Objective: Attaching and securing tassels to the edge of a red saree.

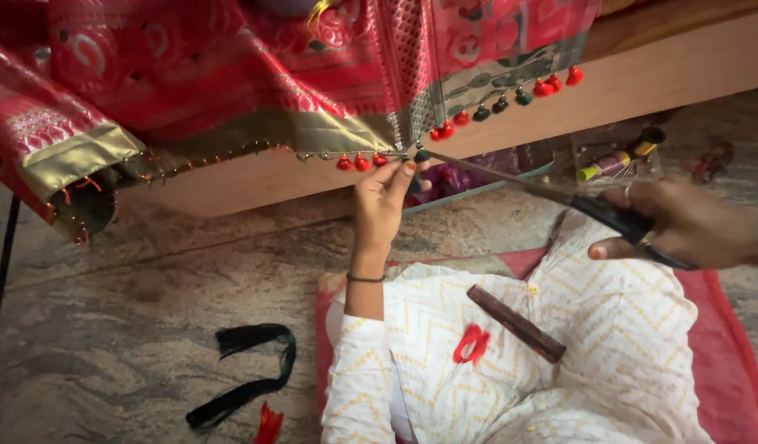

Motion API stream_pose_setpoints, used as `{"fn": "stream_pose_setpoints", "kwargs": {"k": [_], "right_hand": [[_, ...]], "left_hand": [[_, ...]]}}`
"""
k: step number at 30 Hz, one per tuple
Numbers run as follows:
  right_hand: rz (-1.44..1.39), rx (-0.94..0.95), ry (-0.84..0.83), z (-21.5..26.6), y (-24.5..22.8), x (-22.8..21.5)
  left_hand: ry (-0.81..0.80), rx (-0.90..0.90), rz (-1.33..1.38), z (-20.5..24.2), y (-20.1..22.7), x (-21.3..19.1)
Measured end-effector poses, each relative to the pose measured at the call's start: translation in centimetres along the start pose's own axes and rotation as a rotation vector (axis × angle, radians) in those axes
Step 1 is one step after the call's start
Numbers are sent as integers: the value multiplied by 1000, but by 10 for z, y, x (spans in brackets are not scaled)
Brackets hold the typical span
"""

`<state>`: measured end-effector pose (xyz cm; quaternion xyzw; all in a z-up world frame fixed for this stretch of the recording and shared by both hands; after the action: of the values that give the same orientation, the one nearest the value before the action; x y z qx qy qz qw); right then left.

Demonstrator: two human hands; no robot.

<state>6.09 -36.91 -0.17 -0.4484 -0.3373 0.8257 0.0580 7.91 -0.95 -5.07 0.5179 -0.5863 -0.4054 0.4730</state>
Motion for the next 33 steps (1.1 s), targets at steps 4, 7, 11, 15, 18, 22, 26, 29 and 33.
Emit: {"fn": "stream_pose_setpoints", "kwargs": {"k": [4,7,11,15,18,22,26,29,33], "right_hand": [[325,178,-51,1,-3,-13],[418,116,24,-2,5,-15],[454,7,104,-8,-7,-26],[427,30,94,-7,-14,-32],[474,139,64,1,9,-27],[304,-22,249,9,18,-24],[287,103,79,9,29,-22],[468,85,-69,9,26,-19],[636,119,1,6,-8,-30]], "left_hand": [[41,-58,-49,22,-13,-3],[63,-99,-4,30,2,3],[5,-38,74,26,-18,0],[88,-101,341,9,-6,-3],[48,-163,483,-7,19,-2],[-36,-164,365,-24,-8,-8],[-1,-56,115,-16,-3,-3],[3,10,19,-1,1,-1],[15,-31,-28,19,1,1]]}}
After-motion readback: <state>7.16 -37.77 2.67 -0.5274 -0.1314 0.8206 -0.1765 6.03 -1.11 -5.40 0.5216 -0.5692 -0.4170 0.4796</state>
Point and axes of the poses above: each hand's wrist, its own z-axis away from the middle knuckle, its own x-axis out of the palm, y = z × x, the point moved 3 cm from there along -z, towards the middle knuckle, and after that the axes turned 2 degrees about -z, right-handed, at the moved point
